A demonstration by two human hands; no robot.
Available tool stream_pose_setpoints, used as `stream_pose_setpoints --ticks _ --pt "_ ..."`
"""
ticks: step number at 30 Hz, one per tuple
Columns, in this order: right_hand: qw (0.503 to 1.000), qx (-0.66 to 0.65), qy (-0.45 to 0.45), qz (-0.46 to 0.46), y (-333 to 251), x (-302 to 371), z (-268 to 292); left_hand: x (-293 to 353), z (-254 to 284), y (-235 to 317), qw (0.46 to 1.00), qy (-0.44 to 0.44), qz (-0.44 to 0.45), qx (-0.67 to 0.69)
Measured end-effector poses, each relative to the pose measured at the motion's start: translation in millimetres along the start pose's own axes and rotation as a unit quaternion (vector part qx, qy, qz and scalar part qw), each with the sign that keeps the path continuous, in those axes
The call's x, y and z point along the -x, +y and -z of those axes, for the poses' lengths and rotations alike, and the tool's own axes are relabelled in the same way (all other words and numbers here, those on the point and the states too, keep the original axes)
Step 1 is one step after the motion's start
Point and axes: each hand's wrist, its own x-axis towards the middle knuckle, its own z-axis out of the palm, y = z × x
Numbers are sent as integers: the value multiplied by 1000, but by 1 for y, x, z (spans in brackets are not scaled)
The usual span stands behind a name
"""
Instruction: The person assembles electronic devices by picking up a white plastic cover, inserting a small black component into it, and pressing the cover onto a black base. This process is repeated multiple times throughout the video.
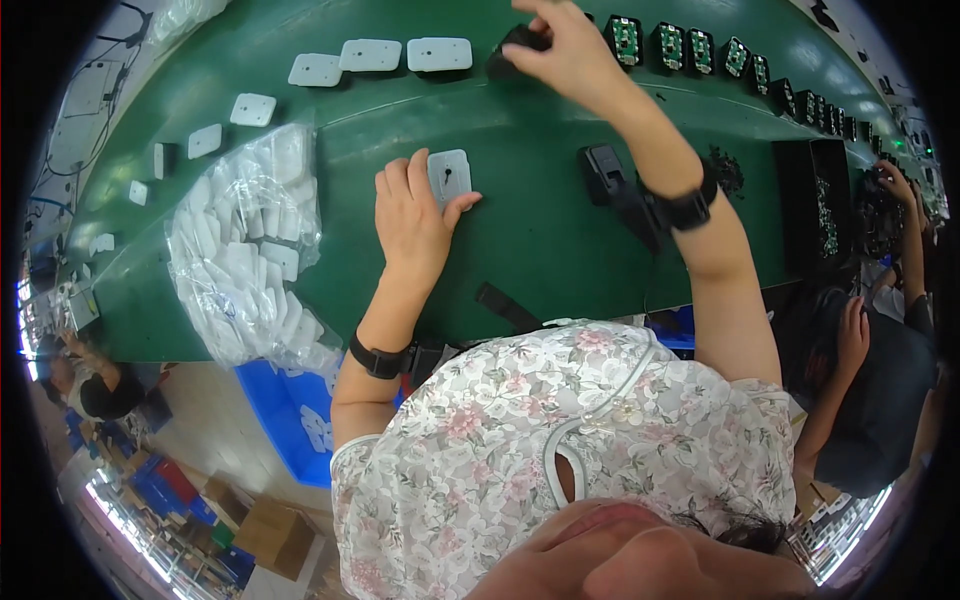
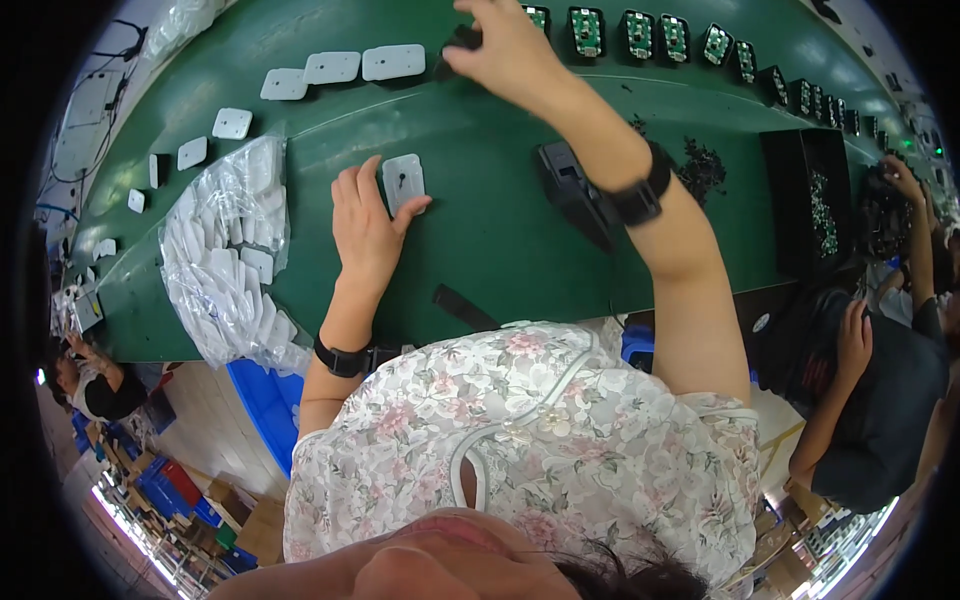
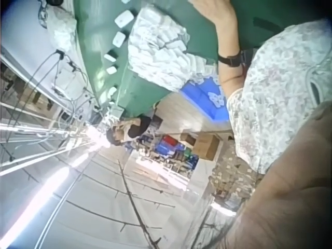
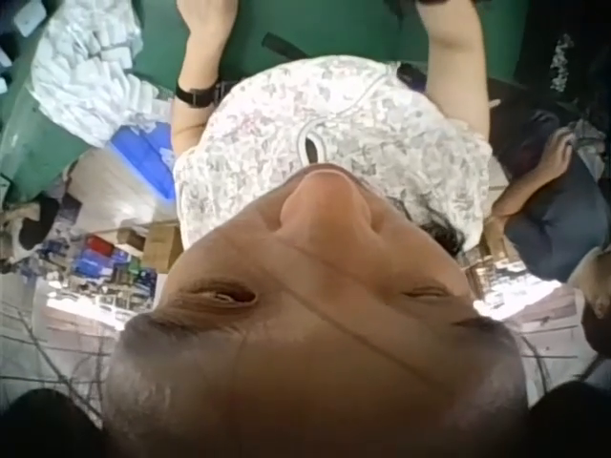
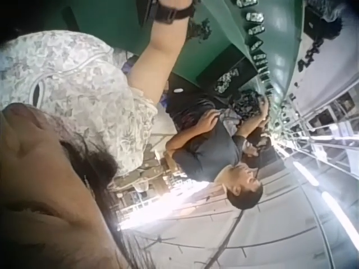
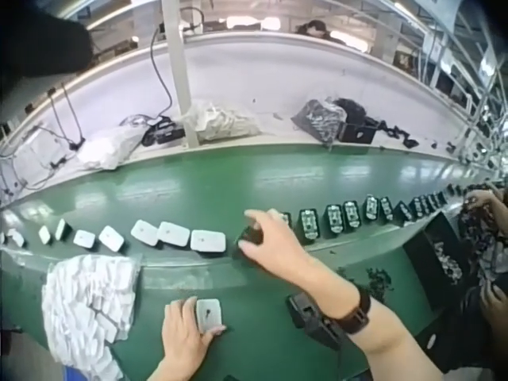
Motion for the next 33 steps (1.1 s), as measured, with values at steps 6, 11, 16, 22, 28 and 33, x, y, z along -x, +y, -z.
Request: stream_pose_setpoints --ticks 6,11,16,22,28,33 --pt "989 27 -132 -57 -11 72 11 0 -12 -10 992 5 -77 97" --pt "992 18 -127 11 -15 73 -5 -4 -24 -20 979 -18 -93 180" --pt "982 -62 -168 54 -38 80 -22 7 -19 -35 965 18 -36 260" --pt "971 -36 -214 98 -48 79 -26 10 -15 -33 974 -5 -73 214" --pt "968 6 -221 118 -46 85 -25 11 -13 -30 984 -19 -113 136" --pt "963 104 -177 174 -51 94 -23 12 -5 -22 987 -16 -151 46"
